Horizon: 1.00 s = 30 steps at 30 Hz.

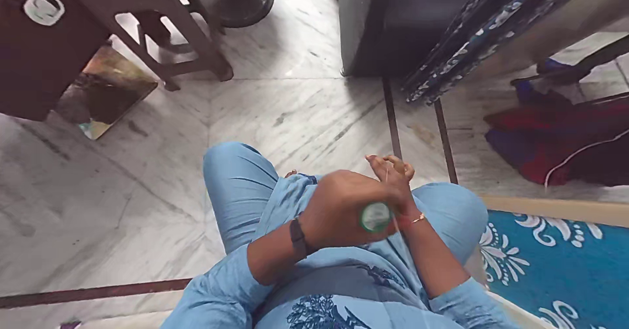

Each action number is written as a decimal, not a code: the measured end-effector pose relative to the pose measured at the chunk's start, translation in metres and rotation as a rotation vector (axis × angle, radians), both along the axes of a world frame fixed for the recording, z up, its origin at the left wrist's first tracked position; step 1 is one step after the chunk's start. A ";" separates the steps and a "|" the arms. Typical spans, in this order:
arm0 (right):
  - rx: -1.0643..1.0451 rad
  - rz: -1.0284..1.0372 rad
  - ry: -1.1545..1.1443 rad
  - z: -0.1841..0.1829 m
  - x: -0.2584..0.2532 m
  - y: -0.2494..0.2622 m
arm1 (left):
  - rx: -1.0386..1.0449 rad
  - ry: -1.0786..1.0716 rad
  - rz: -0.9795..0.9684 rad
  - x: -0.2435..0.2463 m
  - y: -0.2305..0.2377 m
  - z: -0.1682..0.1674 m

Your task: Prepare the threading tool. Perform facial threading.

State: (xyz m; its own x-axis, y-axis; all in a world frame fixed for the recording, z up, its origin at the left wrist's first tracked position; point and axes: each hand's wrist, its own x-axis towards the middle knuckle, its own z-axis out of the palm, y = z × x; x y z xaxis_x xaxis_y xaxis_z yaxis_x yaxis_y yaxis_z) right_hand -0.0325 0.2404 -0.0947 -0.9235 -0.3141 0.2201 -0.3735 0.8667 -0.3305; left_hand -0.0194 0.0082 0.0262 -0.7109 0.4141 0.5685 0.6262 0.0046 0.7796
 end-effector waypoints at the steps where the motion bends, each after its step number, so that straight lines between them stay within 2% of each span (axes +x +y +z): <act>1: -0.002 -0.057 0.055 0.003 0.002 0.009 | 0.050 -0.013 0.075 -0.001 -0.010 -0.001; 3: -0.035 -0.186 0.232 0.016 0.008 0.025 | 0.112 0.003 0.164 -0.004 -0.035 0.001; 6: -0.134 -0.319 0.442 0.052 0.023 0.035 | 0.150 0.026 0.193 -0.002 -0.069 0.002; 9: -0.134 -0.324 0.622 0.079 0.035 0.035 | 0.202 0.040 0.229 0.004 -0.089 -0.003; 12: -0.107 -0.303 0.716 0.091 0.039 0.035 | 0.248 0.016 0.269 0.002 -0.096 -0.008; 16: -0.170 -0.309 0.657 0.094 0.037 0.042 | 0.280 -0.036 0.216 0.001 -0.096 -0.006; 20: -0.187 -0.303 0.629 0.091 0.034 0.047 | 0.166 -0.017 0.281 -0.008 -0.097 -0.014; 23: -0.166 -0.322 0.578 0.078 0.030 0.042 | 0.103 -0.195 0.401 -0.028 -0.094 -0.054; 27: -0.092 -0.317 0.364 0.032 0.011 0.028 | -0.073 -0.552 0.661 -0.052 -0.081 -0.123; 30: -0.123 -0.310 0.229 0.007 0.009 0.027 | -0.146 -0.620 0.677 -0.054 -0.078 -0.129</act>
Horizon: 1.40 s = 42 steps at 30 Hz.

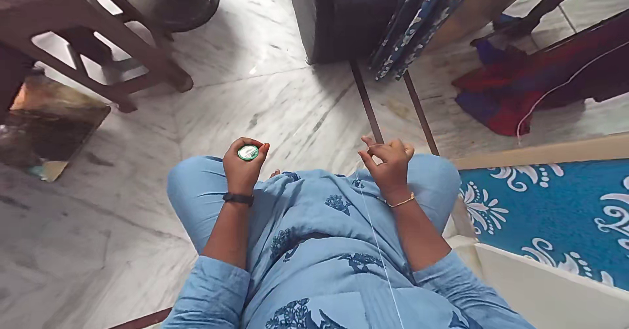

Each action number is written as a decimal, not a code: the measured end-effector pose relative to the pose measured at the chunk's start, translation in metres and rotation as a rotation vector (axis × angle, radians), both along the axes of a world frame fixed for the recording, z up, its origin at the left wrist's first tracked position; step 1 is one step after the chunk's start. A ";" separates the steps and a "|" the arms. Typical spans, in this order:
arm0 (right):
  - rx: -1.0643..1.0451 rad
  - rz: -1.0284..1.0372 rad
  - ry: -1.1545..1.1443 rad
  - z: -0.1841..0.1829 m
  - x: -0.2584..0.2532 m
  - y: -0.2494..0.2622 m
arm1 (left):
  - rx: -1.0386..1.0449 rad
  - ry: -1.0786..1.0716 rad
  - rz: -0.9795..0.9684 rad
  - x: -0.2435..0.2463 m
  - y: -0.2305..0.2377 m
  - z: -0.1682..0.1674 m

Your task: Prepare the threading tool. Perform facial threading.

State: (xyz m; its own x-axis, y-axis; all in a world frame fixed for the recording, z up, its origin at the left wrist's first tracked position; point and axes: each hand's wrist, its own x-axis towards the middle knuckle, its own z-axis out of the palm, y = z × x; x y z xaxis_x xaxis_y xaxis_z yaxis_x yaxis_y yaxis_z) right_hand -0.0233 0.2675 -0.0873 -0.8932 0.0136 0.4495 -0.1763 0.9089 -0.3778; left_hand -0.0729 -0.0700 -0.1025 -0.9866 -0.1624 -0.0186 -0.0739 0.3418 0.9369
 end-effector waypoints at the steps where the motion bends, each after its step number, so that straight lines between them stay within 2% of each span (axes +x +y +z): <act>1: -0.022 0.004 -0.005 0.003 0.000 0.001 | 0.031 0.027 -0.016 -0.001 -0.002 0.006; 4: -0.080 -0.009 0.027 0.028 0.007 0.001 | 0.254 0.156 -0.087 0.009 -0.004 0.032; 7: -0.064 -0.070 0.000 0.047 0.016 -0.002 | 0.320 0.283 -0.271 0.026 0.005 0.057; 10: 0.009 -0.085 -0.062 0.030 0.014 -0.005 | 0.355 0.408 -0.564 0.037 0.031 0.080; 13: 0.094 0.017 -0.227 0.007 0.007 -0.008 | 0.379 0.469 -0.837 0.049 0.069 0.102; 16: 0.164 0.130 -0.295 0.004 0.001 -0.015 | 0.316 0.598 -0.983 0.056 0.100 0.115; 19: 0.181 0.121 -0.206 0.006 -0.001 -0.012 | 0.292 0.674 -0.872 0.057 0.100 0.118; 22: 0.153 0.019 -0.038 0.015 0.007 0.002 | 0.389 0.653 -0.655 0.052 0.070 0.116; 25: 0.157 -0.049 0.128 0.040 0.016 0.006 | 0.355 0.651 -0.539 0.044 0.033 0.115; 30: 0.130 -0.045 0.166 0.061 0.020 -0.005 | 0.309 0.617 -0.398 0.040 0.002 0.108; 34: 0.127 -0.036 0.169 0.052 0.016 -0.007 | 0.207 0.446 -0.211 0.026 -0.005 0.080; 37: 0.191 0.001 0.112 0.025 0.009 -0.013 | 0.017 0.112 -0.012 0.007 -0.003 0.026; 39: 0.212 0.033 0.036 0.007 0.003 -0.017 | -0.084 -0.065 0.075 0.000 0.003 0.006; 42: 0.111 0.063 -0.059 -0.003 0.006 -0.016 | -0.052 -0.008 0.065 0.004 0.007 0.013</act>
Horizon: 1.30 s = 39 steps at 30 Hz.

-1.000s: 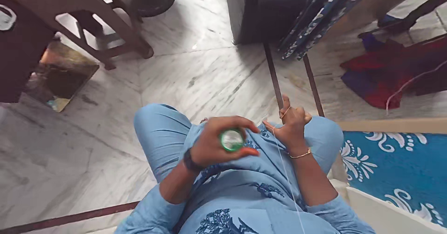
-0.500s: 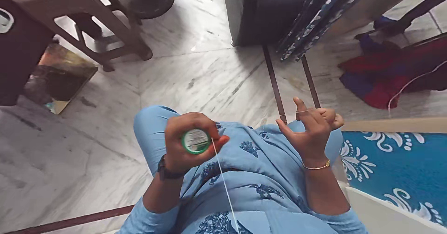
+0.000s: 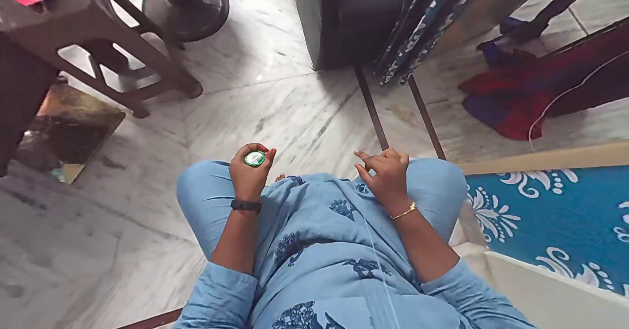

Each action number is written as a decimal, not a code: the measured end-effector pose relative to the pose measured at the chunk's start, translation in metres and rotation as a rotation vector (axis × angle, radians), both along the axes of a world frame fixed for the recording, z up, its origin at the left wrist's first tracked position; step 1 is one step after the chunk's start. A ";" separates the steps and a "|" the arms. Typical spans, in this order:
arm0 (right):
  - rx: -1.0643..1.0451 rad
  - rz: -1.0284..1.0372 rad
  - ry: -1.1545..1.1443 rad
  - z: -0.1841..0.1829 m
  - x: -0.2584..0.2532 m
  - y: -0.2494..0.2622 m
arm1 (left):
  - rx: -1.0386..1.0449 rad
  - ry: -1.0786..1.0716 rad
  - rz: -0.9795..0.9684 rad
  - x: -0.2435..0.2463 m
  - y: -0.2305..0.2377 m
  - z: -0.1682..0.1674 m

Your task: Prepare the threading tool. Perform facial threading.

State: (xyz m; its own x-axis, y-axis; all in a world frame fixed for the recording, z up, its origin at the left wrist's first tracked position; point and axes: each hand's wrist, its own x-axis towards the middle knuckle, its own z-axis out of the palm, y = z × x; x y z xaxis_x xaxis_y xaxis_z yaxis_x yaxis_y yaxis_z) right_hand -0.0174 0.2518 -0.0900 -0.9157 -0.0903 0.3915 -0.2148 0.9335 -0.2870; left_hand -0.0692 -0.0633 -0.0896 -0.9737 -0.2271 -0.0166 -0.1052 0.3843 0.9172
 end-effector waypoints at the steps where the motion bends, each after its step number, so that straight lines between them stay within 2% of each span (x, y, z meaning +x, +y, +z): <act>1: -0.053 0.012 -0.031 -0.001 0.002 0.002 | 0.058 0.055 -0.026 0.002 0.000 0.006; 3: -0.140 0.032 -0.111 -0.004 0.004 0.007 | 0.208 0.121 -0.093 0.007 0.004 0.018; 6: -0.223 0.020 -0.243 -0.003 0.005 0.006 | 0.321 0.066 -0.175 0.016 0.022 0.022; 12: -0.294 0.034 -0.330 -0.008 0.001 0.002 | 0.203 -0.258 -0.345 0.019 0.051 -0.013; 17: -0.323 0.067 -0.341 -0.012 -0.001 -0.002 | 0.204 -0.428 -0.383 0.011 0.055 -0.027; 26: -0.338 0.158 -0.428 -0.019 -0.006 -0.007 | 0.150 -0.502 -0.360 0.001 0.058 -0.039; 39: -0.355 0.162 -0.430 -0.022 -0.011 -0.005 | 0.144 -0.535 -0.363 -0.001 0.060 -0.040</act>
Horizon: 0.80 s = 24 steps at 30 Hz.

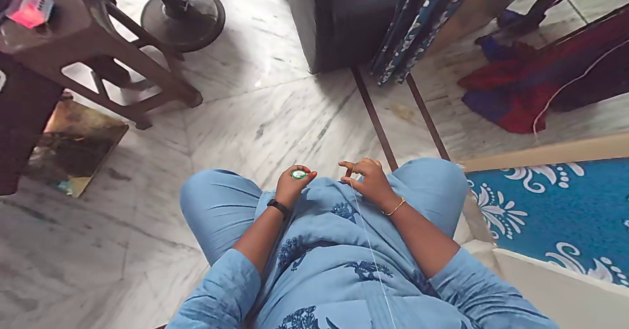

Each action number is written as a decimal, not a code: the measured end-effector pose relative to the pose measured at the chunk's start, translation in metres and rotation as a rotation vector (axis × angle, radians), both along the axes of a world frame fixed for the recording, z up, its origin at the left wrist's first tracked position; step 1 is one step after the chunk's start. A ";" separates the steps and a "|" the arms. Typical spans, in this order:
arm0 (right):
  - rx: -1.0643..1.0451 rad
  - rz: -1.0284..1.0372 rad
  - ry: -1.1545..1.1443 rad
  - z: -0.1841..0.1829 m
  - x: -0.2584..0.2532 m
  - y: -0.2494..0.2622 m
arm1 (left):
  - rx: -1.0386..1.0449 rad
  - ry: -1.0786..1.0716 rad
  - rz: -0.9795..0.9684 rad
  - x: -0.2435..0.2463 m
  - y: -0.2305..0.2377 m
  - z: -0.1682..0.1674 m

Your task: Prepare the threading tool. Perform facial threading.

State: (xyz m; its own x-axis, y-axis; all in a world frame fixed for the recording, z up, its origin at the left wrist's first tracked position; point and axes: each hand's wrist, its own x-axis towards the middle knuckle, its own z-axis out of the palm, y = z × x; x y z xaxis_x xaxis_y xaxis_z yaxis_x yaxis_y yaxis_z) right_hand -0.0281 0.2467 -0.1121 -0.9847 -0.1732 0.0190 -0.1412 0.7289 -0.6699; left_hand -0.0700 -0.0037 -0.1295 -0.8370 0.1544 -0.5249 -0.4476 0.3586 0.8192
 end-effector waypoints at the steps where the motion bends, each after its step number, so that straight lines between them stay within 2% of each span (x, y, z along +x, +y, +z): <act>1: 0.000 0.003 -0.002 0.000 0.000 0.000 | -0.002 -0.002 -0.001 0.000 0.000 -0.001; 24: -0.023 0.035 -0.063 -0.001 -0.004 -0.001 | 0.015 -0.028 -0.016 -0.001 0.000 -0.003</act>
